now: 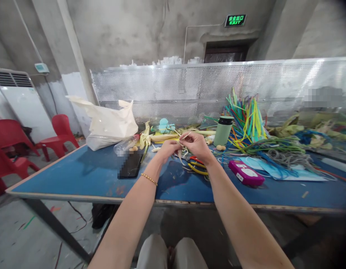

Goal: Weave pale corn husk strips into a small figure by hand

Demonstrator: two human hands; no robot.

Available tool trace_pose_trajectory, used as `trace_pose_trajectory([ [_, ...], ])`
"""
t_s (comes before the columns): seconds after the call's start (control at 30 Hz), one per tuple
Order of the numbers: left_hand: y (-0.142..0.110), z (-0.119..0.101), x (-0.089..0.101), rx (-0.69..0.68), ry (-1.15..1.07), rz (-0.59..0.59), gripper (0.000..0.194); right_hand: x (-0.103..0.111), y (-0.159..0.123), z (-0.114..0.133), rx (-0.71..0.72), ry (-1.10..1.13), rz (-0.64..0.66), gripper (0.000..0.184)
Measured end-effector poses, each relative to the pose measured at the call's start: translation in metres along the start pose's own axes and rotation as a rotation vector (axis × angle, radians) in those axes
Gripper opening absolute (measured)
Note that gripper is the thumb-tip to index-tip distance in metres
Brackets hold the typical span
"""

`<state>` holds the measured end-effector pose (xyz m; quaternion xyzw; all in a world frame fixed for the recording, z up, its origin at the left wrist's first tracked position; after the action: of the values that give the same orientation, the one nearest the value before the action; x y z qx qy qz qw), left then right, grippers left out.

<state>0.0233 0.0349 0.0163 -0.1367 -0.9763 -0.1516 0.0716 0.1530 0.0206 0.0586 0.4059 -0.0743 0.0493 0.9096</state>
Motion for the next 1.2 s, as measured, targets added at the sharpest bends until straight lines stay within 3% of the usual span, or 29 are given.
trace_pose_trajectory([
  [0.3, 0.009, 0.016, 0.008, 0.021, -0.194, -0.064, 0.025, 0.001, -0.001, -0.002, 0.07, -0.172, 0.031, 0.006],
  [0.57, 0.005, 0.012, 0.003, 0.014, -0.371, 0.011, 0.026, 0.002, -0.002, -0.005, 0.124, -0.17, 0.042, 0.008],
  [1.2, 0.008, 0.014, 0.012, 0.031, -0.358, -0.054, 0.014, 0.002, -0.004, -0.001, 0.097, -0.22, 0.05, 0.011],
])
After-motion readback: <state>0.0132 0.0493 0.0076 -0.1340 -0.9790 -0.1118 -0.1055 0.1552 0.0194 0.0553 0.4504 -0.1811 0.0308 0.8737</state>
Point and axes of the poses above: each hand's wrist, its own y-axis towards the middle knuckle, its own x-axis out of the back of the hand, z = x × y, the point moved 6 cm from there along y, towards the middle knuckle, and after that the axes turned 9 degrees about y, right-handed, at the moved point
